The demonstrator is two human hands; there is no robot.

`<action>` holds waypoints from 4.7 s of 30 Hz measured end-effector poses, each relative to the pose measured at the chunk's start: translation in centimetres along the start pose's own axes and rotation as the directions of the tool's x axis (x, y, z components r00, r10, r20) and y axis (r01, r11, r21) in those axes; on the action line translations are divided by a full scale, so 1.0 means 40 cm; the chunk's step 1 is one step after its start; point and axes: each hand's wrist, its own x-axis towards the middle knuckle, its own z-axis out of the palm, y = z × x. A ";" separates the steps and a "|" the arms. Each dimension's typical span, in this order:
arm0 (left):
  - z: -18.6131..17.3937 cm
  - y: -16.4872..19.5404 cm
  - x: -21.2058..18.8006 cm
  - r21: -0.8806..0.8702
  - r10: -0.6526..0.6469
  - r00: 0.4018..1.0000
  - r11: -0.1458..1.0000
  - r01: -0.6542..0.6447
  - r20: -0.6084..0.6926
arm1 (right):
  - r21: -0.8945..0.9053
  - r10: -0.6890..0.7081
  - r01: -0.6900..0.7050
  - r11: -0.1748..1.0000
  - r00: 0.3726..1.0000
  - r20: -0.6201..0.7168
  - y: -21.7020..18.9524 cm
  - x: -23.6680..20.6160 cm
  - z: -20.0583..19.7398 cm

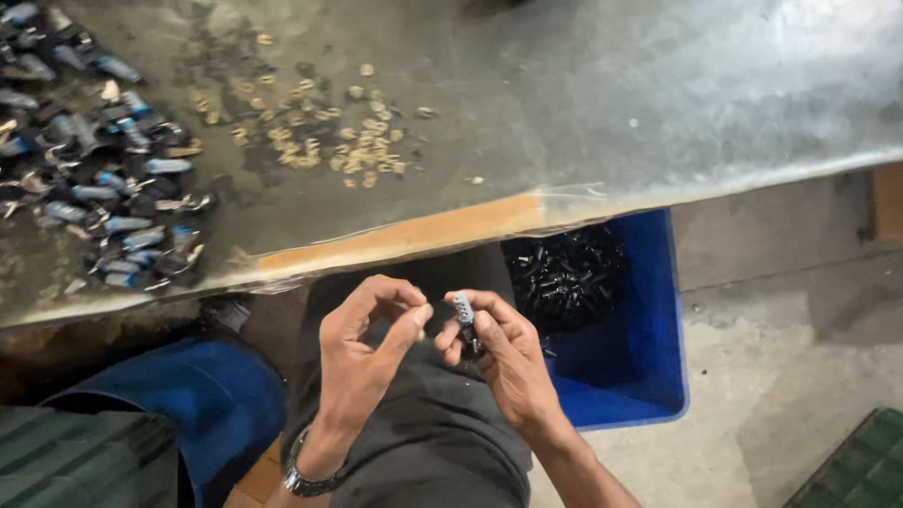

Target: The person sits at a workbench assembling padlock cylinders. They pick up a lock cylinder body, insert small pin and spring components into it by hand, place finished cylinders with the pile of completed locks, and reach for new parts and cylinder bodies to repeat the assembly.

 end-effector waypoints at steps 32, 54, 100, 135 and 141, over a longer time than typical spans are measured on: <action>0.079 0.046 0.056 0.393 0.448 0.885 0.797 -0.459 0.124 | 0.100 -0.023 0.025 0.995 0.999 -0.026 -0.025 -0.018 -0.022; -0.098 -0.017 0.089 0.187 0.572 0.818 0.799 -0.572 0.058 | -0.180 -0.147 0.120 0.976 0.979 -0.143 0.027 0.038 0.121; -0.225 -0.099 0.022 -0.506 0.104 0.976 0.862 0.009 0.194 | -0.863 -0.723 0.398 -0.310 0.491 0.486 -0.662 0.611 -0.234; -0.158 -0.175 -0.066 -0.693 -0.233 0.876 0.540 0.478 0.423 | 0.114 -0.262 0.248 0.962 0.956 0.133 0.112 0.036 0.084; -0.152 -0.193 -0.071 -0.690 -0.233 0.916 0.603 0.400 0.327 | 0.144 -0.236 0.207 0.968 0.944 0.230 0.103 0.050 0.102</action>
